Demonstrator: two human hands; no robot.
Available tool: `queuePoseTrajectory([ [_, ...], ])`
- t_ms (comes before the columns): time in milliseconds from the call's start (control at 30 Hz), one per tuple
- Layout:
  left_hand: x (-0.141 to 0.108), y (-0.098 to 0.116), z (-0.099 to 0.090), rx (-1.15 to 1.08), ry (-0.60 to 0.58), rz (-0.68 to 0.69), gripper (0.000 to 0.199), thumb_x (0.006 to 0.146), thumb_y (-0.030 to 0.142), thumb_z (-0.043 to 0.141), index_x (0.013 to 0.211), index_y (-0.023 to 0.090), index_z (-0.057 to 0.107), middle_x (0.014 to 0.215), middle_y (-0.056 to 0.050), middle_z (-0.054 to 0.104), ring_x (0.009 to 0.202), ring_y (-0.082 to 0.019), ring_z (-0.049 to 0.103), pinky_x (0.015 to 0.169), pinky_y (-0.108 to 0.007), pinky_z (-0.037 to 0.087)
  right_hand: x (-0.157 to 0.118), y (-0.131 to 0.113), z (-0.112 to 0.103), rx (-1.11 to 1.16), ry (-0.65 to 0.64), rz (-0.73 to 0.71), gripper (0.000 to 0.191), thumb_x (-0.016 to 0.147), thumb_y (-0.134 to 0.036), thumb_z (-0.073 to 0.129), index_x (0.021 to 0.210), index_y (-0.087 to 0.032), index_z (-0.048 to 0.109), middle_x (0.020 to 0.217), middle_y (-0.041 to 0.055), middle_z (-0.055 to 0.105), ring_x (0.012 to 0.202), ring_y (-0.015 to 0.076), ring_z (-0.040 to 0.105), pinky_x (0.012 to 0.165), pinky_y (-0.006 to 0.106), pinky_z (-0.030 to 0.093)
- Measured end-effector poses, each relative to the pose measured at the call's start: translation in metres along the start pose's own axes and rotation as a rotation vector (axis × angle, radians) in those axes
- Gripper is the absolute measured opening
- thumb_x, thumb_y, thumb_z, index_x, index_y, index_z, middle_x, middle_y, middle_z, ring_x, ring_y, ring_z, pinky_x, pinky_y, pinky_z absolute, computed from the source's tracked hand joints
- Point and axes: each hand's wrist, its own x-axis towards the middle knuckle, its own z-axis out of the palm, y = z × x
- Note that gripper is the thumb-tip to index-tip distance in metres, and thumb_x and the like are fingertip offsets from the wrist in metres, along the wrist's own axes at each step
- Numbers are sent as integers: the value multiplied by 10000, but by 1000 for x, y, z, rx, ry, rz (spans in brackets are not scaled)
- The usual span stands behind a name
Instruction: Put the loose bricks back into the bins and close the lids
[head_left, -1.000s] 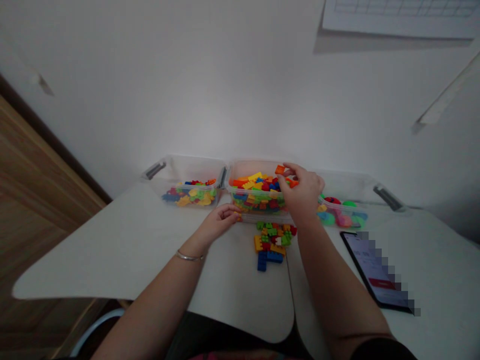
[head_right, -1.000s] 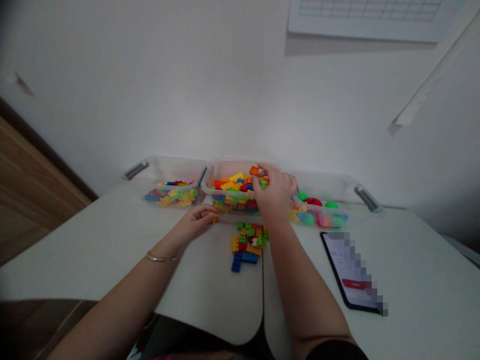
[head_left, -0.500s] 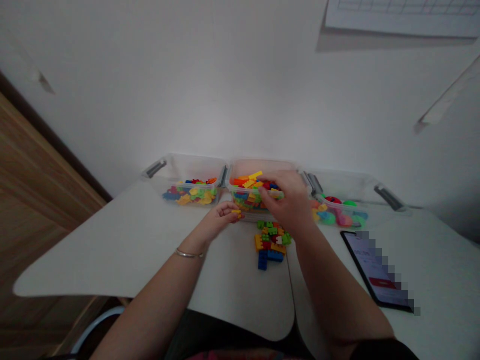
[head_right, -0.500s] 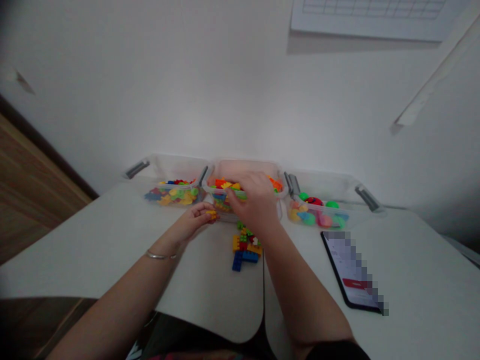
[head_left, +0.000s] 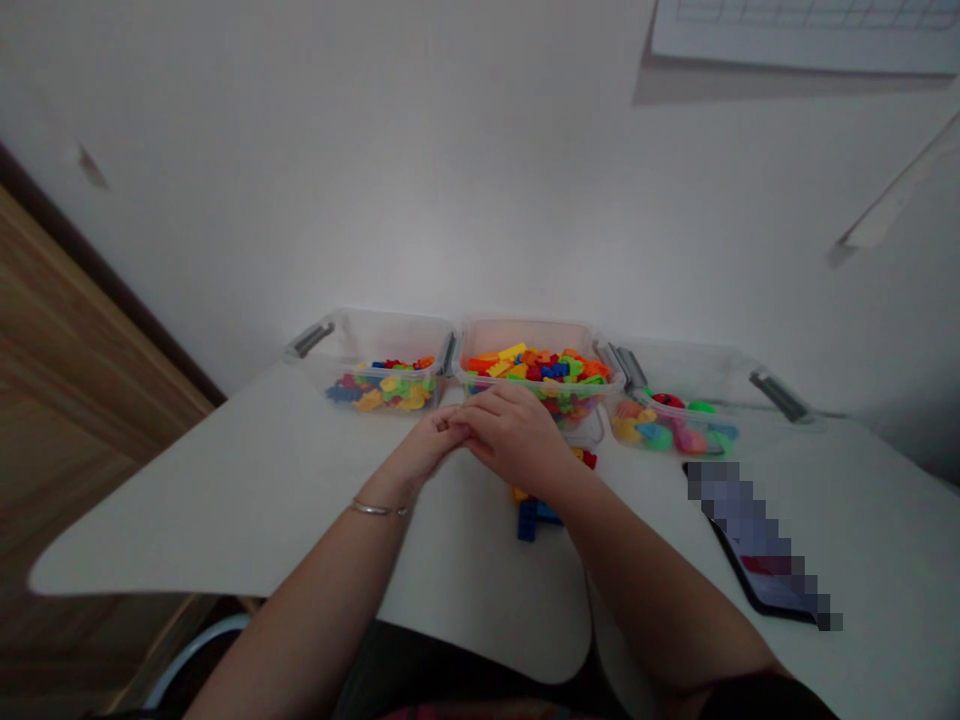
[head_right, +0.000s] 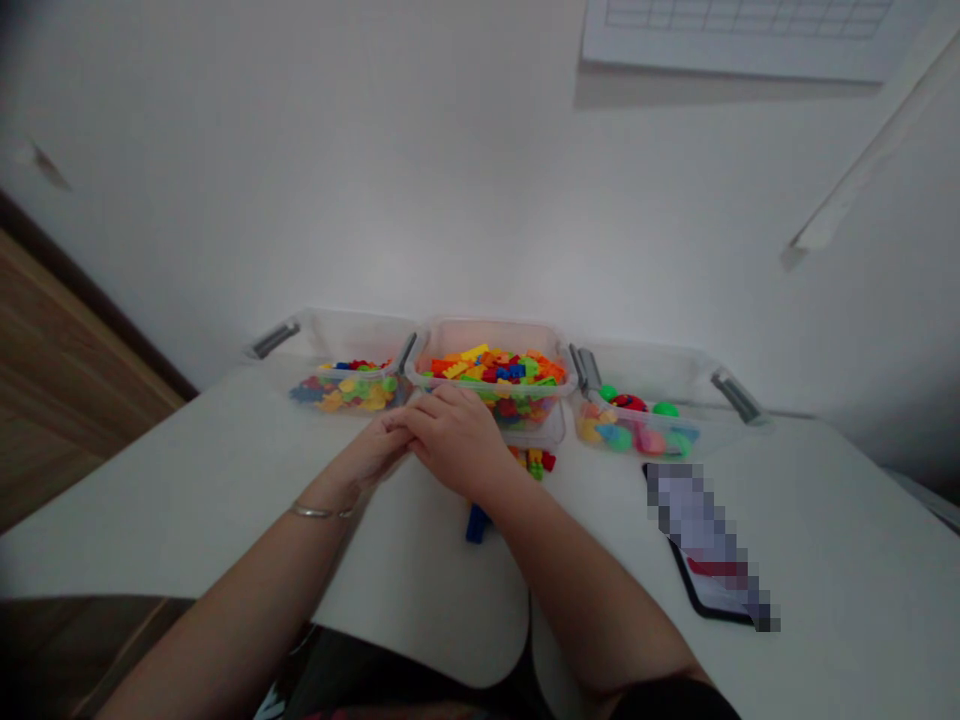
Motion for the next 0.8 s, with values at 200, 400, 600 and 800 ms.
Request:
queuePoseTrajectory([
  [200, -1, 7, -2, -110, -25, -131, 372, 616, 395, 895, 810, 130, 719, 775, -16, 709, 757, -127, 633, 730, -233, 493, 0, 0, -4, -90, -38, 73, 126, 902, -255, 649, 983, -179, 707, 975, 69, 728, 962, 240, 579, 865, 373, 409],
  [400, 0, 5, -2, -82, -27, -137, 412, 583, 417, 909, 837, 140, 737, 802, -24, 725, 764, -133, 643, 751, -246, 499, 1, 1, -3, -102, -78, 78, 101, 885, -239, 637, 927, -169, 695, 941, 74, 718, 962, 243, 585, 861, 365, 408],
  [600, -1, 6, -3, -33, -21, -214, 471, 617, 484, 874, 935, 162, 744, 866, -50, 743, 783, -134, 655, 741, -247, 496, -1, 15, -27, -30, 94, 137, 115, 847, -240, 650, 949, -209, 692, 979, 52, 739, 949, 230, 620, 851, 365, 404],
  [800, -2, 2, -2, 432, -47, -107, 354, 729, 434, 768, 958, 169, 722, 888, -61, 746, 797, -165, 657, 731, -286, 494, -7, 36, -41, -111, 583, 418, 152, 850, -293, 607, 969, -215, 658, 952, 63, 717, 880, 230, 612, 871, 392, 411],
])
